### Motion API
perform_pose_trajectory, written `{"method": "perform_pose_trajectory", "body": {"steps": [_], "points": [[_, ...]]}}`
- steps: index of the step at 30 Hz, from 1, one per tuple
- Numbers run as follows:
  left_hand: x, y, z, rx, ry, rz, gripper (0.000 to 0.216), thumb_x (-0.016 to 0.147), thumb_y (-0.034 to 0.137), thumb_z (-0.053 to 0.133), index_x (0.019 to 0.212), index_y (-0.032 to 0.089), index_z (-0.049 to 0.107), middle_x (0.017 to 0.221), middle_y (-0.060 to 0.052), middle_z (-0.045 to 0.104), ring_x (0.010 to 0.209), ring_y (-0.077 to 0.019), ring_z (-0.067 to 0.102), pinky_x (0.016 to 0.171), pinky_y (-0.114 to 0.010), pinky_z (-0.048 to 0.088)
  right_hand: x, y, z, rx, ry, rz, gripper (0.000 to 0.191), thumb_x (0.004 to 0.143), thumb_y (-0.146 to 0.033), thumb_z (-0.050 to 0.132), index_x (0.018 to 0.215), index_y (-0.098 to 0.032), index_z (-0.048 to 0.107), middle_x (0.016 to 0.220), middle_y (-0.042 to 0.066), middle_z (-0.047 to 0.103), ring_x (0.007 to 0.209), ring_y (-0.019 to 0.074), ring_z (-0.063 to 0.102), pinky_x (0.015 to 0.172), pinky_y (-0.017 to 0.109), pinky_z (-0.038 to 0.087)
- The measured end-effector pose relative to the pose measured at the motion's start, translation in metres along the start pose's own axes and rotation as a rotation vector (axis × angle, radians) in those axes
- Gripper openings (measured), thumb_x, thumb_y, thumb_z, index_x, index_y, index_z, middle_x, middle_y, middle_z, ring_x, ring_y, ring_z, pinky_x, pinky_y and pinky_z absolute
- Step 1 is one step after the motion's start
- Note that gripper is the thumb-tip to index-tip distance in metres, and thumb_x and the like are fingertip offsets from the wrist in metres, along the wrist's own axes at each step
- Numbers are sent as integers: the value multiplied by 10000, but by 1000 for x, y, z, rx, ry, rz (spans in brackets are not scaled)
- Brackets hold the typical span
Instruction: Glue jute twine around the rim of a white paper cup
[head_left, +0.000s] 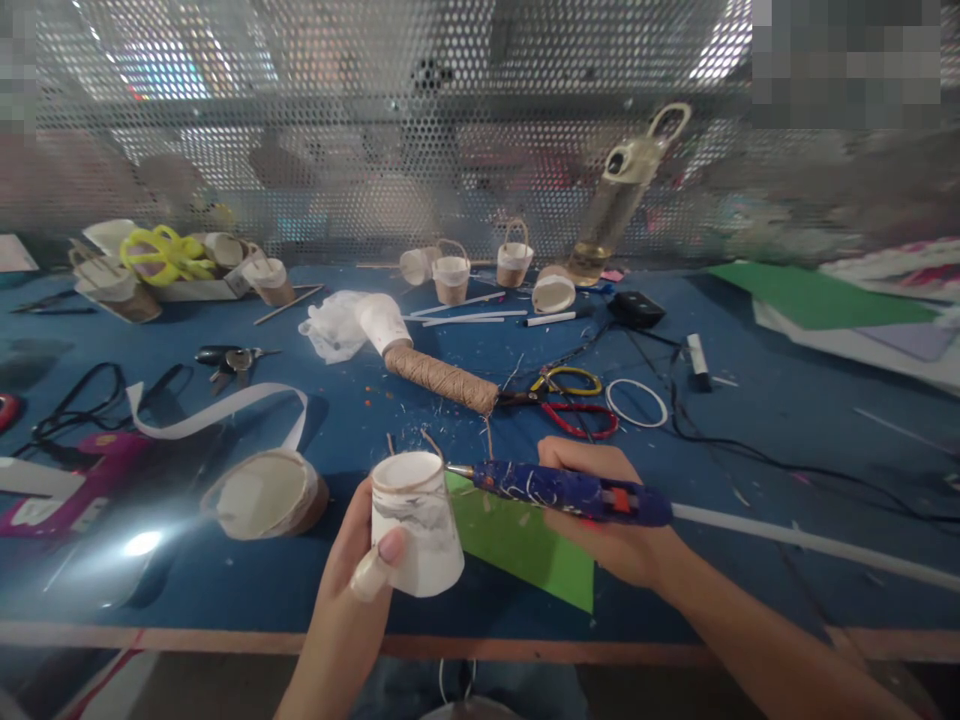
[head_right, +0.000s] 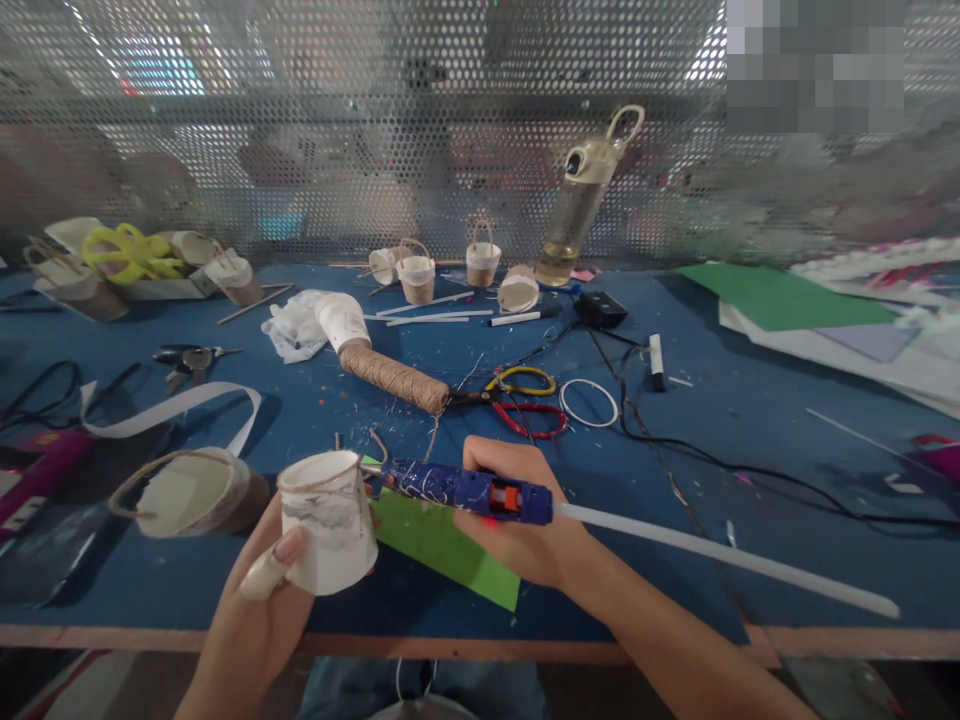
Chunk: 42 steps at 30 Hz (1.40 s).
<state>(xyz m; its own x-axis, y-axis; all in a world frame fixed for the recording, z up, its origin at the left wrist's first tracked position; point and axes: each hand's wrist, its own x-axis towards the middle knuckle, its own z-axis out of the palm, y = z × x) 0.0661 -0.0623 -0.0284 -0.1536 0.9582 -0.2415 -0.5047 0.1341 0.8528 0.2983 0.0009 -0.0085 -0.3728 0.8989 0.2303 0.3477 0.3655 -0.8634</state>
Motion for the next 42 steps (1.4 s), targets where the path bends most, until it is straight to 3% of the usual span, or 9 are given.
{"method": "perform_pose_trajectory", "body": {"steps": [4,7,11,16,20,25,31,37,42], "points": [[0,0,1,19,-9,0,551,698,541,941,1140,242,803,1068,-75,820,1110,-359,743,923,-410,602,-2,0,-4,73,22,40,281,860,-160,633,689,-243,426,644,-61,442,590,131,436,556,273,350],[0,-2,-1,64,-30,11,552,732,533,917,1179,238,782,1107,-87,816,1104,-352,742,892,-387,590,-2,-1,-4,73,147,23,233,932,-219,674,756,-248,525,697,-45,529,645,152,523,622,288,436],[0,-7,-4,126,-50,32,555,760,509,900,1226,248,751,1169,-86,809,1118,-333,730,940,-391,561,2,-1,6,173,227,-60,185,868,-216,793,872,-270,616,867,-29,675,732,164,634,682,292,515],[0,-11,-4,161,-87,39,558,797,519,863,1263,249,715,1203,-96,793,1122,-322,708,966,-396,538,0,10,19,380,90,-96,329,766,-141,903,869,-261,615,1081,-18,741,928,178,700,804,292,554],[-1,-12,-3,181,-95,56,524,824,524,843,1259,270,699,1202,-79,781,1127,-306,688,965,-375,521,-6,13,24,465,8,-12,292,807,-116,876,929,-265,657,960,-18,753,828,172,706,716,295,557],[-1,-12,-4,222,-102,70,500,859,489,829,1287,275,683,1203,-72,754,1101,-285,673,928,-344,527,-3,2,19,506,88,-35,268,787,-148,894,853,-250,655,846,-20,782,726,162,722,642,277,565],[-2,-11,-1,275,-72,71,555,842,531,829,1298,255,674,1203,-86,754,1107,-291,676,921,-345,528,0,2,12,411,97,87,220,819,-298,902,889,-250,699,832,-9,782,709,175,720,641,303,586],[-1,-8,-1,251,-104,56,550,816,548,845,1269,267,710,1159,-72,780,1076,-286,683,896,-339,532,1,2,13,415,43,240,271,761,-304,943,851,-234,697,792,-27,738,696,155,677,651,281,551],[-1,-6,-1,216,-147,32,509,813,514,862,1241,273,731,1147,-76,801,1023,-273,715,849,-318,534,5,-4,13,360,16,230,261,786,-329,915,816,-220,679,759,-28,692,668,142,639,635,276,522]]}}
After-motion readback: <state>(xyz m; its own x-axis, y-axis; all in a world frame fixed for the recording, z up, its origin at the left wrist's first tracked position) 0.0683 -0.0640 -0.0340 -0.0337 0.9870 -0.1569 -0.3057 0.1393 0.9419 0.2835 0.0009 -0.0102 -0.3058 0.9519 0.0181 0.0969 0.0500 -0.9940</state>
